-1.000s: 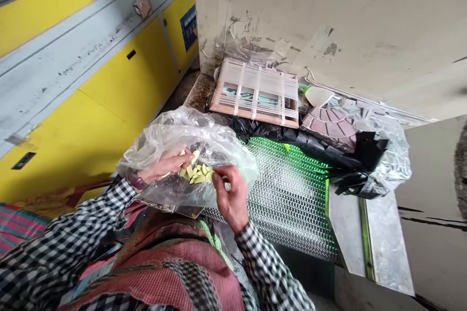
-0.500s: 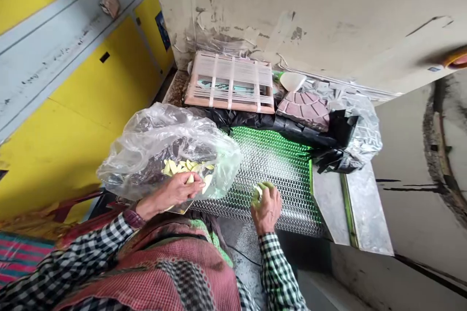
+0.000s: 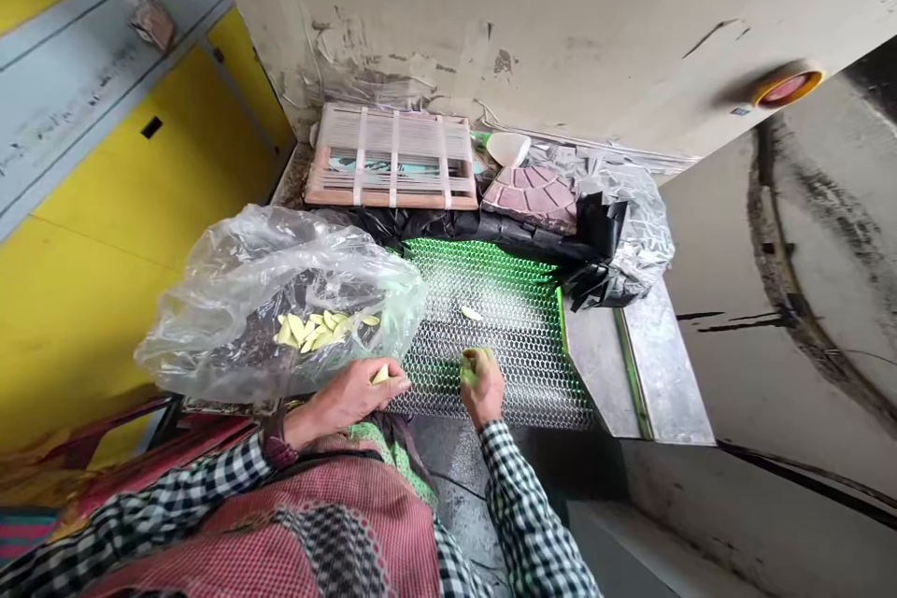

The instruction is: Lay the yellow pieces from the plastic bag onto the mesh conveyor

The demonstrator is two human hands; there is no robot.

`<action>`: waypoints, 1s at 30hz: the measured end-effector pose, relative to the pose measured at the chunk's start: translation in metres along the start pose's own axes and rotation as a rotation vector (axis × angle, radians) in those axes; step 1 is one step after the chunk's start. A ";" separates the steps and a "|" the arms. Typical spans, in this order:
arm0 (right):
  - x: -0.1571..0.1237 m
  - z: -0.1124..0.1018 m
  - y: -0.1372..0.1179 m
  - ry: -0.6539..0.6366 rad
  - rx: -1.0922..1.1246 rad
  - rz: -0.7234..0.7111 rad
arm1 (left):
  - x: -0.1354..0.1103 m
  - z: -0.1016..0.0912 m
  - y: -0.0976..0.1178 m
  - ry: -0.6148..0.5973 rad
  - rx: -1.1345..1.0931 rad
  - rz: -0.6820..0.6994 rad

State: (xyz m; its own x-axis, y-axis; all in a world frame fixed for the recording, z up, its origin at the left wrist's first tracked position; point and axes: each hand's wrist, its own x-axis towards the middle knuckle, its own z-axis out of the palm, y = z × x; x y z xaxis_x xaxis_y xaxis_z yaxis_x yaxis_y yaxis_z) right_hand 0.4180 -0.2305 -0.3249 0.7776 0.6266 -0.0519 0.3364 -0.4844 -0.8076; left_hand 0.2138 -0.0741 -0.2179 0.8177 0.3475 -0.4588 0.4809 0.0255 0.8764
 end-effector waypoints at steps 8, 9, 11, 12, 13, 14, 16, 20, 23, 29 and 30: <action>-0.011 -0.019 -0.078 -0.333 0.289 0.072 | -0.005 -0.001 0.000 0.036 0.101 0.039; -0.018 -0.017 -0.091 -0.484 0.408 0.117 | -0.002 0.002 0.000 0.056 0.182 0.062; -0.028 -0.011 -0.107 -0.636 0.542 0.151 | 0.004 0.007 0.002 0.061 0.298 0.093; -0.031 -0.008 -0.110 -0.627 0.570 0.155 | 0.006 0.009 0.003 0.044 0.327 0.099; -0.033 -0.005 -0.111 -0.577 0.597 0.164 | 0.009 0.010 0.003 0.033 0.340 0.103; -0.033 -0.002 -0.109 -0.511 0.628 0.185 | 0.011 0.010 0.004 0.030 0.339 0.108; -0.032 0.001 -0.103 -0.406 0.695 0.264 | 0.013 0.009 0.004 0.041 0.309 0.112; -0.033 0.002 -0.100 -0.447 0.665 0.282 | 0.018 0.010 0.001 0.037 0.320 0.097; -0.034 0.005 -0.102 -0.459 0.597 0.174 | 0.021 0.014 -0.001 0.012 0.337 0.106; -0.017 0.005 -0.062 -0.168 0.865 0.535 | 0.025 0.010 -0.004 0.046 0.118 0.101; -0.012 0.003 -0.051 -0.158 0.850 0.585 | 0.025 0.009 -0.005 0.034 0.087 0.103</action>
State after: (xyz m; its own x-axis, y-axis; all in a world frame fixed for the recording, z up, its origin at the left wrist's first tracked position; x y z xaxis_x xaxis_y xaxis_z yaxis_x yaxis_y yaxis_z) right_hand 0.3895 -0.2116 -0.2846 0.5995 0.5350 -0.5953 -0.6029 -0.1872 -0.7755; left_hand 0.2352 -0.0742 -0.2352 0.8538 0.3759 -0.3601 0.4214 -0.0928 0.9021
